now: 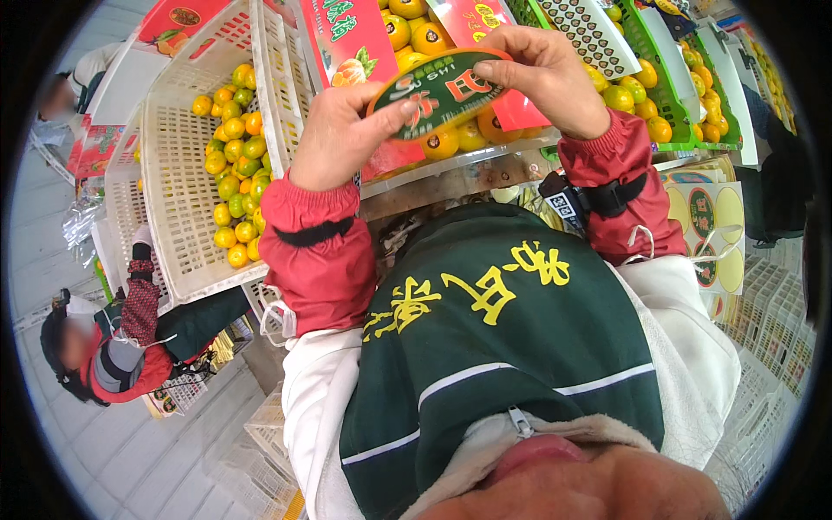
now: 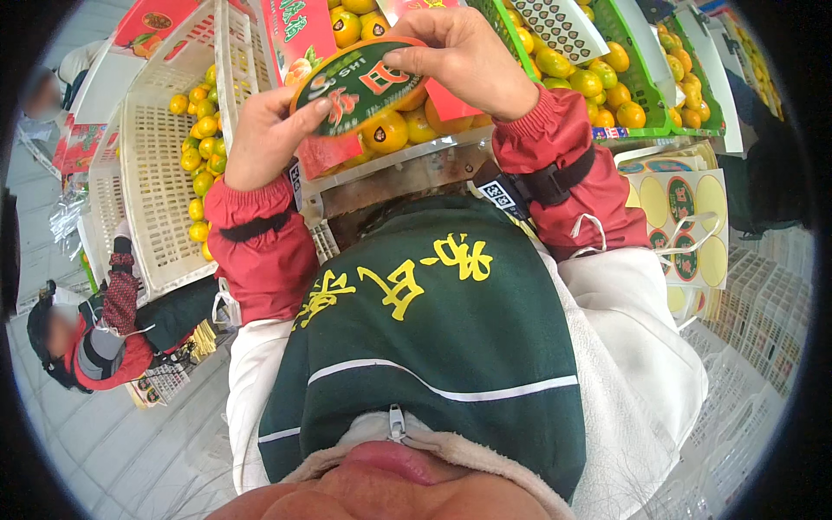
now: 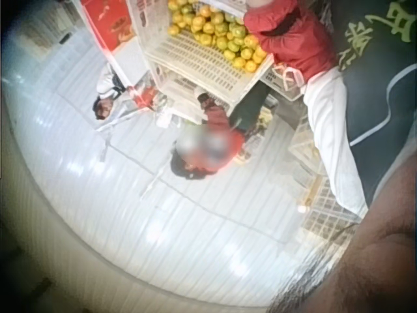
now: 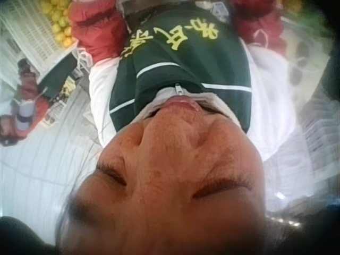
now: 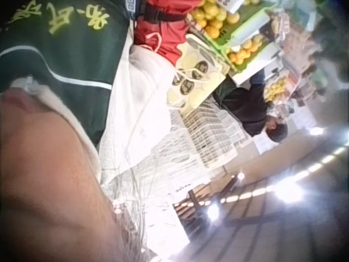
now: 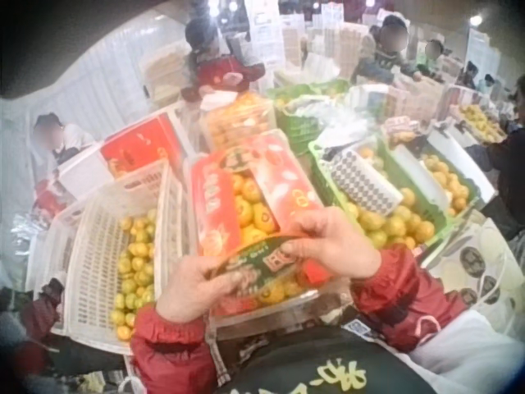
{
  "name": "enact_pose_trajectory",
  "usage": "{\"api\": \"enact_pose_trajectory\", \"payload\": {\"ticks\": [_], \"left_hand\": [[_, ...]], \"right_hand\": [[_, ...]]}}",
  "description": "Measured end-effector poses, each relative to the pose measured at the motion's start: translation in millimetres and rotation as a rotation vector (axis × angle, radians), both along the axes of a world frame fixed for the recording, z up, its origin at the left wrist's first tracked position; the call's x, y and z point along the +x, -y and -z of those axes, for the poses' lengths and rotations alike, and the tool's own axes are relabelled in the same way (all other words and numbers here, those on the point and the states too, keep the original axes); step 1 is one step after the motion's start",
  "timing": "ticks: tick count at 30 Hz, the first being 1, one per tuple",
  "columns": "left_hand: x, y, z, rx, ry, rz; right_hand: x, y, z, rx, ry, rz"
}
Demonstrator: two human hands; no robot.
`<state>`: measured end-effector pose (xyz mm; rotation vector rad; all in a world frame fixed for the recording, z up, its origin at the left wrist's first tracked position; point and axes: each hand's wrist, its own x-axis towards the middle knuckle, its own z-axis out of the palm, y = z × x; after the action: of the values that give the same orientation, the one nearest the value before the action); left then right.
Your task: The person applies small round stickers to individual oranges in a white tray, then places a larger branded sticker on a clear plastic lid and seals the tray. They then line an empty white crate with a foam sheet and begin placing oranges into the crate one by one.
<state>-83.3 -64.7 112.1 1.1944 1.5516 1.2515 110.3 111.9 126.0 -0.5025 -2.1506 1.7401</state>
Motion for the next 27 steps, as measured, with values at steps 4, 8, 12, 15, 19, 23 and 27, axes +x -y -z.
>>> {"api": "enact_pose_trajectory", "payload": {"ticks": [4, 8, 12, 15, 19, 23, 27], "left_hand": [[-11.5, -8.6, 37.0, -0.018, 0.115, -0.204], [-20.6, -10.8, 83.1, 0.159, -0.400, -0.575], [-10.2, -13.3, 109.4, -0.072, -0.906, -0.178], [-0.1, -12.8, 111.6, -0.066, -0.986, -0.141], [-5.1, -12.8, 106.5, -0.063, -0.996, -0.095], [-17.9, -18.0, 105.7, -0.169, -0.732, -0.144], [-19.6, -24.2, 98.3, -0.151, -0.498, -0.240]], "right_hand": [[-7.3, -16.1, 41.3, -0.276, -0.025, 0.155], [-2.2, -26.5, 79.8, -0.677, -0.036, 0.257], [4.3, -29.8, 98.5, -0.756, 0.065, 0.234], [3.7, -30.7, 102.8, -0.681, 0.097, 0.167], [-0.1, -27.3, 102.1, -0.533, 0.154, 0.204], [-3.1, -22.2, 96.3, -0.412, 0.230, 0.205], [-7.9, -18.3, 89.8, -0.324, 0.288, 0.210]]}}
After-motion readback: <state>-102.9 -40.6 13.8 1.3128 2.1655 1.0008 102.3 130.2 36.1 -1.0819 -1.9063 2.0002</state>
